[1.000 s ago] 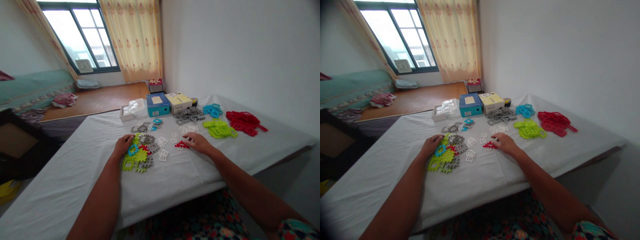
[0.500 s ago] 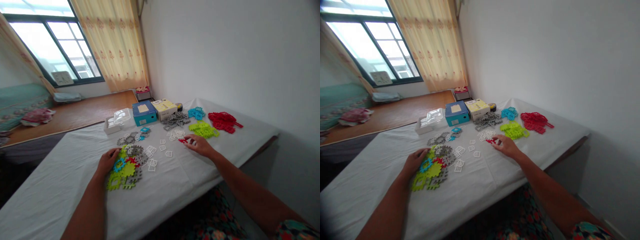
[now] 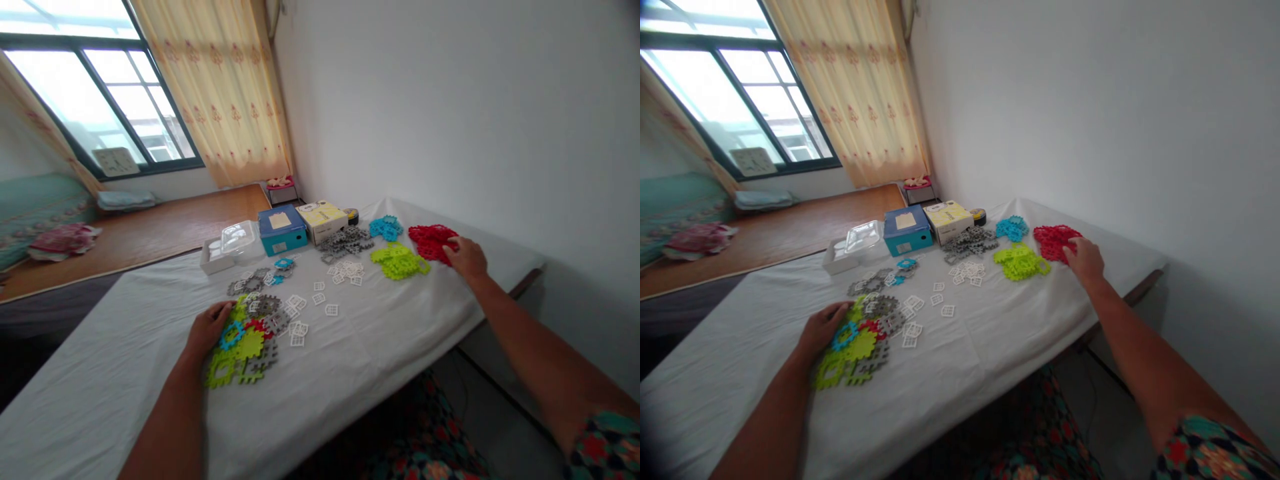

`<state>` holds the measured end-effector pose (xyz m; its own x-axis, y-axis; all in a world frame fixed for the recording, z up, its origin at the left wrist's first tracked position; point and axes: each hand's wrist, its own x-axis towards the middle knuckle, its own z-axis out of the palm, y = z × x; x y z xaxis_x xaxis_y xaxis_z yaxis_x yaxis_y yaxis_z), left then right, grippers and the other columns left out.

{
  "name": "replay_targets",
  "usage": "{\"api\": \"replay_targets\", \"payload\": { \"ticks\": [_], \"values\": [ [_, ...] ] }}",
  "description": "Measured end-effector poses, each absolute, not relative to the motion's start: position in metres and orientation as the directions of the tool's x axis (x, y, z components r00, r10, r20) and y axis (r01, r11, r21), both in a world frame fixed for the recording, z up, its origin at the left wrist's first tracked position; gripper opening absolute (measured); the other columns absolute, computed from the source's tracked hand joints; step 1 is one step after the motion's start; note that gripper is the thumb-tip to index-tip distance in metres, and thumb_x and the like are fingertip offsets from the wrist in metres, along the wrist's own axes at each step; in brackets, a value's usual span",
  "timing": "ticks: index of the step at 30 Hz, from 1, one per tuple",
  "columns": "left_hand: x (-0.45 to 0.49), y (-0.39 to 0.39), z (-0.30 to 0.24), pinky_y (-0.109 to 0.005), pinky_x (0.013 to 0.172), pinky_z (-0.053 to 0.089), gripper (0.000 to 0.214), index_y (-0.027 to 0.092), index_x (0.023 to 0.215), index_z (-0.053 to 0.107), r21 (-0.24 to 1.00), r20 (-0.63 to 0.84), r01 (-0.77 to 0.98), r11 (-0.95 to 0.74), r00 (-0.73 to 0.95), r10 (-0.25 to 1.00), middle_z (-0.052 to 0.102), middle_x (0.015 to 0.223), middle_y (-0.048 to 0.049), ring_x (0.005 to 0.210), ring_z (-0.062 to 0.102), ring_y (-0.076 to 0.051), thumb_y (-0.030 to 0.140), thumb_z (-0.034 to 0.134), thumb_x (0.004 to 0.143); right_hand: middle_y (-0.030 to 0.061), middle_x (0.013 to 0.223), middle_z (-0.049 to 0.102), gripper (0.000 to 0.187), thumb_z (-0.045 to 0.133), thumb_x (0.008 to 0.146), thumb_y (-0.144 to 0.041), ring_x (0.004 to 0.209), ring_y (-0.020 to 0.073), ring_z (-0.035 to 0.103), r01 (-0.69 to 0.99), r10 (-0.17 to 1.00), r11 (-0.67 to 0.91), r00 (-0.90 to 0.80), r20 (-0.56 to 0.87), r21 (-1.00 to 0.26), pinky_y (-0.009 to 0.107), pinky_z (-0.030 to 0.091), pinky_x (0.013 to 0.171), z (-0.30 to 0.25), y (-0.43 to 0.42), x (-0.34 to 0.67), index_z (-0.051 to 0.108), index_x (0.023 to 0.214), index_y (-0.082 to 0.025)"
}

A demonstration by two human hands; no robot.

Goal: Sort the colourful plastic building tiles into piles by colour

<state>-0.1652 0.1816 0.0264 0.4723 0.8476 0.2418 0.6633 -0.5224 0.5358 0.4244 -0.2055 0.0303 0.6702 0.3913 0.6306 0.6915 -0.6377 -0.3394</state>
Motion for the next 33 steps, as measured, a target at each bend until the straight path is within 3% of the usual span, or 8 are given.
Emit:
{"api": "replay_targets", "payload": {
  "ticks": [3,7,11,16,20,23,28,33],
  "values": [
    [-0.165,0.182,0.027,-0.034,0.085,0.051,0.049,0.023,0.100,0.073,0.535,0.250,0.655,-0.533,0.480,0.841,0.075,0.101,-0.0042,0.097,0.067,-0.026,0.056,0.045,0.078,0.0142,0.108,0.068,0.031,0.048,0.084,-0.031,0.099,0.0273,0.060,0.811,0.495,-0.490,0.561,0.664,-0.320,0.042,0.043,0.091,0.046,-0.182,0.384,0.066,0.105,-0.015],
    [-0.164,0.180,0.026,-0.033,0.086,0.051,0.051,0.021,0.102,0.073,0.548,0.241,0.653,-0.522,0.474,0.847,0.074,0.102,-0.0048,0.099,0.066,-0.025,0.056,0.044,0.079,0.0108,0.102,0.069,0.030,0.047,0.088,-0.030,0.086,0.0217,0.063,0.872,0.665,-0.258,0.472,0.578,-0.415,0.035,0.049,0.081,0.066,-0.141,0.301,0.065,0.107,-0.016],
    [-0.162,0.175,0.024,-0.032,0.090,0.049,0.051,0.019,0.103,0.072,0.568,0.252,0.634,-0.525,0.474,0.844,0.073,0.105,-0.0060,0.100,0.066,-0.024,0.054,0.042,0.082,0.0075,0.104,0.069,0.027,0.052,0.089,-0.032,0.083,0.0177,0.064,0.891,0.932,0.118,0.053,0.358,-0.439,0.032,0.050,0.080,0.070,-0.106,0.201,0.065,0.109,-0.019],
    [-0.161,0.173,0.020,-0.031,0.089,0.048,0.047,0.018,0.102,0.072,0.599,0.277,0.584,-0.548,0.491,0.826,0.074,0.104,-0.0057,0.098,0.065,-0.022,0.050,0.043,0.084,0.0080,0.110,0.068,0.025,0.056,0.089,-0.026,0.101,0.0213,0.060,0.836,0.899,0.430,-0.362,0.247,-0.340,0.037,0.047,0.091,0.068,-0.070,0.103,0.064,0.112,-0.020],
    [-0.161,0.174,0.017,-0.031,0.087,0.049,0.047,0.017,0.103,0.073,0.603,0.284,0.577,-0.551,0.490,0.824,0.074,0.103,-0.0067,0.097,0.066,-0.023,0.050,0.043,0.085,0.0094,0.123,0.063,0.036,0.059,0.087,-0.023,0.111,0.0238,0.054,0.814,0.849,0.512,-0.429,0.310,-0.276,0.040,0.043,0.095,0.066,-0.039,0.055,0.059,0.123,-0.021],
    [-0.160,0.171,0.018,-0.030,0.088,0.048,0.046,0.017,0.102,0.072,0.606,0.290,0.565,-0.560,0.499,0.817,0.073,0.104,-0.0065,0.097,0.065,-0.021,0.048,0.042,0.086,0.0086,0.132,0.059,0.045,0.062,0.086,-0.034,0.117,0.0270,0.050,0.819,0.843,0.510,-0.415,0.341,-0.262,0.043,0.042,0.095,0.064,-0.022,0.029,0.054,0.129,-0.023],
    [-0.158,0.169,0.021,-0.030,0.089,0.048,0.043,0.018,0.103,0.072,0.615,0.277,0.571,-0.544,0.489,0.827,0.074,0.104,-0.0048,0.097,0.065,-0.021,0.046,0.043,0.086,0.0074,0.119,0.066,0.035,0.062,0.085,-0.042,0.108,0.0283,0.055,0.866,0.884,0.448,-0.393,0.254,-0.221,0.043,0.043,0.090,0.059,-0.015,0.010,0.063,0.114,-0.023],
    [-0.159,0.172,0.018,-0.031,0.088,0.048,0.044,0.018,0.102,0.073,0.621,0.283,0.563,-0.545,0.487,0.826,0.074,0.104,-0.0053,0.097,0.065,-0.022,0.048,0.044,0.085,0.0075,0.119,0.066,0.039,0.062,0.083,-0.040,0.109,0.0253,0.056,0.825,0.864,0.458,-0.325,0.386,-0.331,0.039,0.043,0.094,0.065,-0.028,0.027,0.061,0.117,-0.021]
  ]
}}
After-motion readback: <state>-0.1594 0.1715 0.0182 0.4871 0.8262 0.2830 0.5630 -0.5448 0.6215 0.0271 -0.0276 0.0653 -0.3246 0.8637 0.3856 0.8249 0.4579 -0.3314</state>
